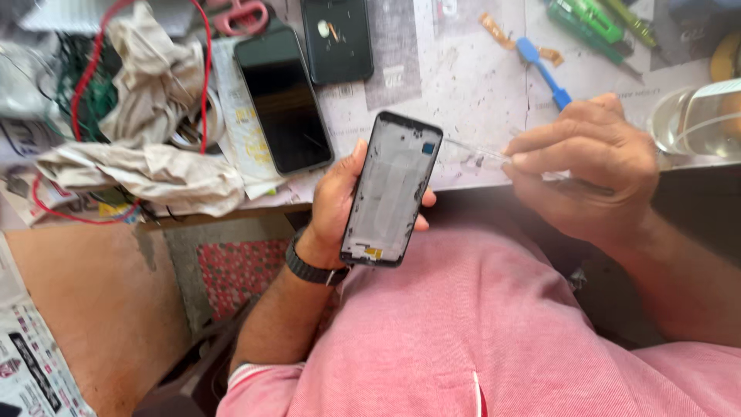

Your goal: The person cleans the inside of a disassembled smartphone using a brush and tweezers, then connects a flexible ribbon cable to the motherboard and aligns the screen assembly to the phone body.

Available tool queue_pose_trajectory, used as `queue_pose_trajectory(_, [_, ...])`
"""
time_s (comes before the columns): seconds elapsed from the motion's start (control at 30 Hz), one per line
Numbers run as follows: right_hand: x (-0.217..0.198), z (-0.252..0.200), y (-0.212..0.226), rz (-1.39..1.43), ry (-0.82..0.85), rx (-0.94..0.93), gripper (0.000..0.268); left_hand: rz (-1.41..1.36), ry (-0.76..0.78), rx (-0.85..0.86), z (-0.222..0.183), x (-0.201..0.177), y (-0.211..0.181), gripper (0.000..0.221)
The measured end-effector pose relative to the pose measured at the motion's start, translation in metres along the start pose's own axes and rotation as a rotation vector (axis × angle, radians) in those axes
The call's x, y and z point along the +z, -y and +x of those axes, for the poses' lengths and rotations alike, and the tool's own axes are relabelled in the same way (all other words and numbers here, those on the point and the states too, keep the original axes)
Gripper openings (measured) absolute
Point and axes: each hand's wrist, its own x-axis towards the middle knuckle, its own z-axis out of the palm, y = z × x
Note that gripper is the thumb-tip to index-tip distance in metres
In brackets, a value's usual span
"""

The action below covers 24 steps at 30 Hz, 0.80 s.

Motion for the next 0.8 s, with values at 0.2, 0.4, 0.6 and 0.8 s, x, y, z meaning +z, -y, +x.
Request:
queue_pose_trajectory(0.2, [0.003,0.006,0.014,0.087,0.096,0.014,0.021,0.158,-0.023,0.071,-0.002,0.001,0.000,0.067])
queue_pose_trajectory(0.4, [0.002,0.008,0.022,0.100,0.158,-0.023,0.020,0.215,-0.042,0.115,-0.003,0.006,0.001,0.066])
queue_pose_trajectory(0.6, [0.006,0.011,0.028,0.140,0.197,0.005,0.019,0.186,0.000,0.123,-0.001,0.007,0.002,0.066])
queue_pose_trajectory(0.8, [0.012,0.006,0.031,0.135,0.225,-0.032,0.018,0.177,0.053,0.168,0.000,0.008,-0.001,0.067])
